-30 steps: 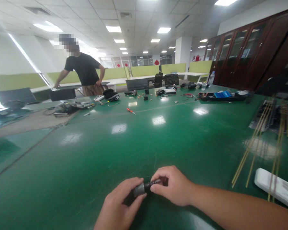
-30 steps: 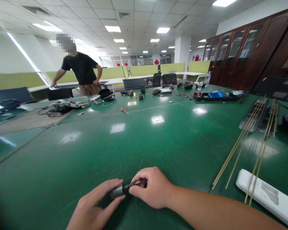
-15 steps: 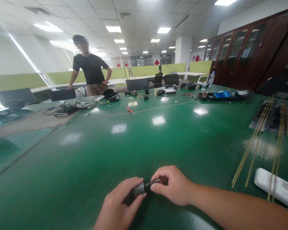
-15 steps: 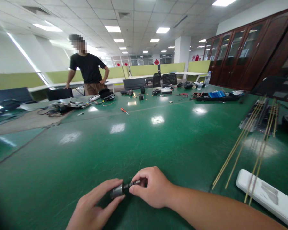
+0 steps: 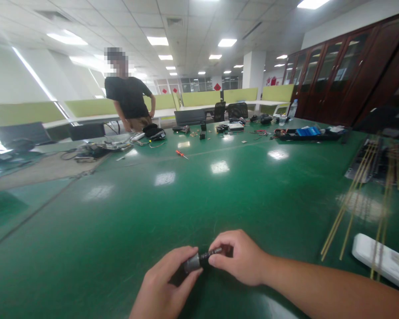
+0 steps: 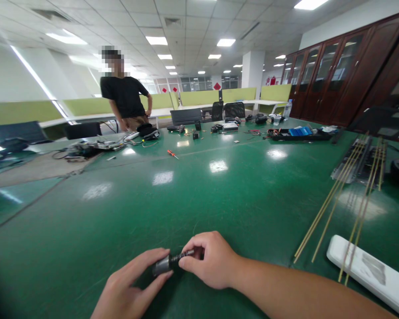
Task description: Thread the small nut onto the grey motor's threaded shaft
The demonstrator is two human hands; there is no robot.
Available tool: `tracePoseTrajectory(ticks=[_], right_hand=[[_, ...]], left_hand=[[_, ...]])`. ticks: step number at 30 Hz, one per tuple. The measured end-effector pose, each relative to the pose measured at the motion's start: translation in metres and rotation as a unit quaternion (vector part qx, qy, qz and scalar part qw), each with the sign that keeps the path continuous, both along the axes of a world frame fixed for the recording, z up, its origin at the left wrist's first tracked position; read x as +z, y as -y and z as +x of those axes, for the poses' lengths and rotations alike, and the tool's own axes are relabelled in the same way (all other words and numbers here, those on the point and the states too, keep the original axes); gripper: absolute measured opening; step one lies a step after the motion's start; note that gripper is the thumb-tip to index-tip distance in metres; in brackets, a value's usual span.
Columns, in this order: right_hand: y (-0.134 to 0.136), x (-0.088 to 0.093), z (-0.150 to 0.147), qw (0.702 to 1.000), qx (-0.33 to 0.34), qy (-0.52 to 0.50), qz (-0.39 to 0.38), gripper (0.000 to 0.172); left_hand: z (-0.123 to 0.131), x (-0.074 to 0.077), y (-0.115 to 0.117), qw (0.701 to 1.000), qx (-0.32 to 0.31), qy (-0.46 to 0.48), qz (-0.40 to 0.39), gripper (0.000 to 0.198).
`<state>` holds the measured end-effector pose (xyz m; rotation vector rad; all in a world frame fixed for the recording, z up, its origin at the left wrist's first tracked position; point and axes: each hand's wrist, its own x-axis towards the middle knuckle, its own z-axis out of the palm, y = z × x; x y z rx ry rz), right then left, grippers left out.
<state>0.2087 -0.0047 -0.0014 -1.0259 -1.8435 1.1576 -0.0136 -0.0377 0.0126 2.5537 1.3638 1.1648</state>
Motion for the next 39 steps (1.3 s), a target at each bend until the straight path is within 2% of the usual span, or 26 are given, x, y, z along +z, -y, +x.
tracePoseTrajectory(ticks=[22,31,39], right_hand=[[-0.0004,-0.0019,-0.0007,0.999,-0.005,-0.021,-0.039,0.013],[-0.0002,-0.0018,0.0003,0.999,-0.008,-0.026,-0.047,0.013],[-0.0005,0.0018,0.0007,0.999,-0.007,-0.017,-0.038,0.011]], left_hand=[[-0.0026,0.0015,-0.0006,1.0,0.003,-0.009,0.008,0.019],[-0.0063,-0.0025,-0.0014,1.0,0.009,-0.008,-0.004,0.02],[-0.0032,0.0019,-0.0005,1.0,0.014,0.012,-0.012,0.019]])
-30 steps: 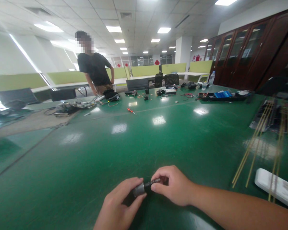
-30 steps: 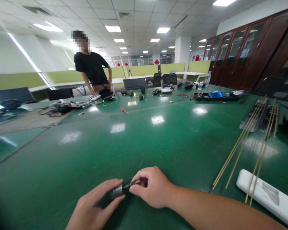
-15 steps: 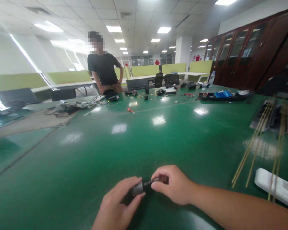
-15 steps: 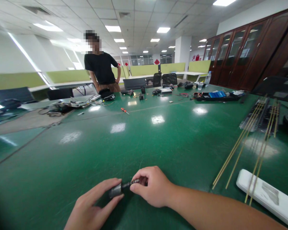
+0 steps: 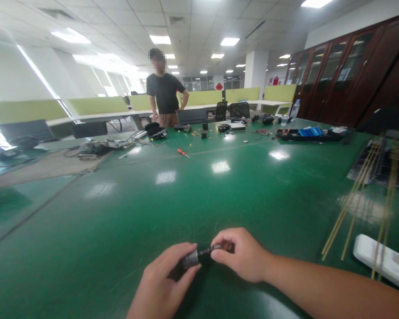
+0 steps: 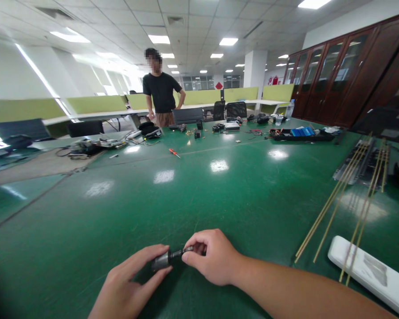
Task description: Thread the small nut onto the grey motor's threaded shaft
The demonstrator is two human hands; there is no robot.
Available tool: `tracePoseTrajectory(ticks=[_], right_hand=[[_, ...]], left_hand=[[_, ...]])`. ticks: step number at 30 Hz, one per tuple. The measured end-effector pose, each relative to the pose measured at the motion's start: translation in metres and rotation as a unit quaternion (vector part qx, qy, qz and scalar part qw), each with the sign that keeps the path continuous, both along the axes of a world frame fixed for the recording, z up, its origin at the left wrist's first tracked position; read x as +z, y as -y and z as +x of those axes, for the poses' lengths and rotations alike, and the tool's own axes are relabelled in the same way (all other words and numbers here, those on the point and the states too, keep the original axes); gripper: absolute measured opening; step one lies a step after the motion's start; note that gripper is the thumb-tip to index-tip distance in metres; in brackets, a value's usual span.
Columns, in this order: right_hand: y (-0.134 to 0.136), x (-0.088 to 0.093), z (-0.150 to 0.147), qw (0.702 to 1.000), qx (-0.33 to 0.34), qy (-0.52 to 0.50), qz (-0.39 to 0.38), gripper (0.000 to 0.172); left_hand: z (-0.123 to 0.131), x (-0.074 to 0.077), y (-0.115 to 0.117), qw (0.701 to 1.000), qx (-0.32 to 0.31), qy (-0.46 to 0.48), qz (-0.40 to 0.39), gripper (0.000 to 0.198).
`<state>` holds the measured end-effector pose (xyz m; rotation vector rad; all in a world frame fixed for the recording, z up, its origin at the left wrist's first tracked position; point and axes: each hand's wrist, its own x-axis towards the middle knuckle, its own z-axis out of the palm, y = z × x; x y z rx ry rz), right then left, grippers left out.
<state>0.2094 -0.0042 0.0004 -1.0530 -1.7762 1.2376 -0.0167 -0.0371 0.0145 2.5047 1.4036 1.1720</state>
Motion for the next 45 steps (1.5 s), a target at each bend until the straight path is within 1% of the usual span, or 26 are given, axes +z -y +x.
tracePoseTrajectory(ticks=[10,20,25,38,45], right_hand=[[0.0001,-0.0018,0.0003,1.0,0.0,-0.002,-0.006,0.009],[-0.0004,-0.0011,0.0001,1.0,-0.005,-0.008,-0.014,0.009],[-0.0003,-0.0009,0.0005,1.0,-0.008,-0.01,-0.014,0.008],[-0.0006,-0.0033,0.0005,0.999,-0.019,-0.024,-0.018,0.008],[-0.0018,-0.0073,0.0005,0.999,-0.016,-0.035,-0.024,0.008]], left_hand=[[-0.0022,-0.0032,-0.0005,1.0,0.003,-0.005,-0.003,0.02],[-0.004,0.0004,0.0004,1.0,0.003,-0.01,0.006,0.019],[-0.0027,-0.0001,-0.0013,1.0,0.004,-0.01,-0.004,0.02],[-0.0062,0.0006,0.0,1.0,0.006,-0.016,0.003,0.02],[-0.0079,-0.0012,0.001,1.0,0.009,-0.014,-0.007,0.02]])
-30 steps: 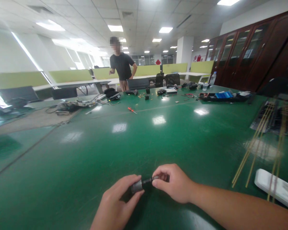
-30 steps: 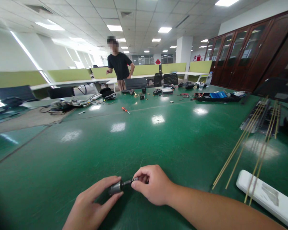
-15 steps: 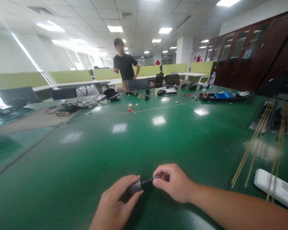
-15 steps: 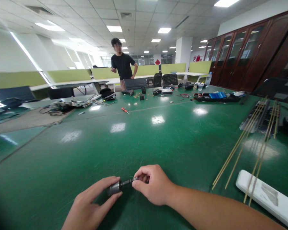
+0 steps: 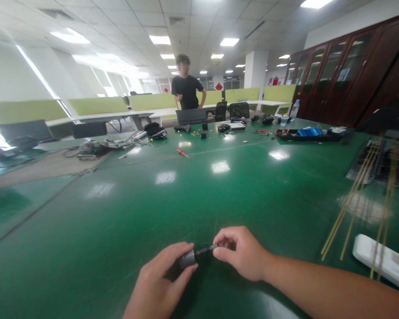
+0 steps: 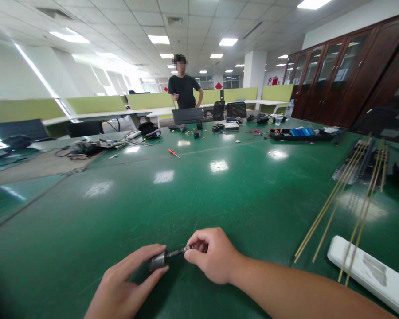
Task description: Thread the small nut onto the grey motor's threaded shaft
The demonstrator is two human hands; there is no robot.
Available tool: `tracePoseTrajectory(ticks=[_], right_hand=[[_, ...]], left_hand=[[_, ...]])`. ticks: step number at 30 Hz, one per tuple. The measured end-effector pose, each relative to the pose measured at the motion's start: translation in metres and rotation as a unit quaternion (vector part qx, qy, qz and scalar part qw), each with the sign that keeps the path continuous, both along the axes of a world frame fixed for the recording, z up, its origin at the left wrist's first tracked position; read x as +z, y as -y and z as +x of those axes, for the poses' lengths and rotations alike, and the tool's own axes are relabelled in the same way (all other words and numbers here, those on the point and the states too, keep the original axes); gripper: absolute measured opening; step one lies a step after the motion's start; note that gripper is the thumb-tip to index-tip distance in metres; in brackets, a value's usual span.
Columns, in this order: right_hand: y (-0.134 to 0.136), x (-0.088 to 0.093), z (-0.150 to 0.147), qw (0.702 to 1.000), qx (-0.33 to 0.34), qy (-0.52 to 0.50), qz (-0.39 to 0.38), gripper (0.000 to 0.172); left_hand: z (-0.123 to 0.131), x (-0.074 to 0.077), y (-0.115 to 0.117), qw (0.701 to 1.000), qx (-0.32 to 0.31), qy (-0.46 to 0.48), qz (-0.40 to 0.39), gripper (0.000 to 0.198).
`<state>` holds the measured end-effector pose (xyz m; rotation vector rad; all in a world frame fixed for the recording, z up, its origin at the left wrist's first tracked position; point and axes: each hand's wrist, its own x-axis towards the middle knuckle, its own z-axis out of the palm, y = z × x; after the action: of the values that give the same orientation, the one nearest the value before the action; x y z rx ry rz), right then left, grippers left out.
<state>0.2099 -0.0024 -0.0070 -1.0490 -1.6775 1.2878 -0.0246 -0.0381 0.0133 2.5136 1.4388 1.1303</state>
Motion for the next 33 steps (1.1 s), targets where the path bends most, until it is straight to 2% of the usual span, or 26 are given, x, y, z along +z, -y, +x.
tracePoseTrajectory(ticks=[10,28,33], right_hand=[[0.0008,0.0018,0.0002,1.0,-0.008,-0.015,-0.005,0.008],[0.0005,0.0019,-0.0005,0.999,-0.008,-0.027,-0.025,0.011],[-0.0003,0.0009,-0.0006,0.999,-0.006,-0.029,-0.017,0.01]], left_hand=[[-0.0007,0.0029,0.0008,1.0,0.005,0.004,-0.004,0.02],[-0.0067,-0.0012,0.0002,0.999,0.029,-0.024,0.005,0.022],[-0.0086,0.0002,0.0,0.999,0.015,-0.031,0.014,0.022]])
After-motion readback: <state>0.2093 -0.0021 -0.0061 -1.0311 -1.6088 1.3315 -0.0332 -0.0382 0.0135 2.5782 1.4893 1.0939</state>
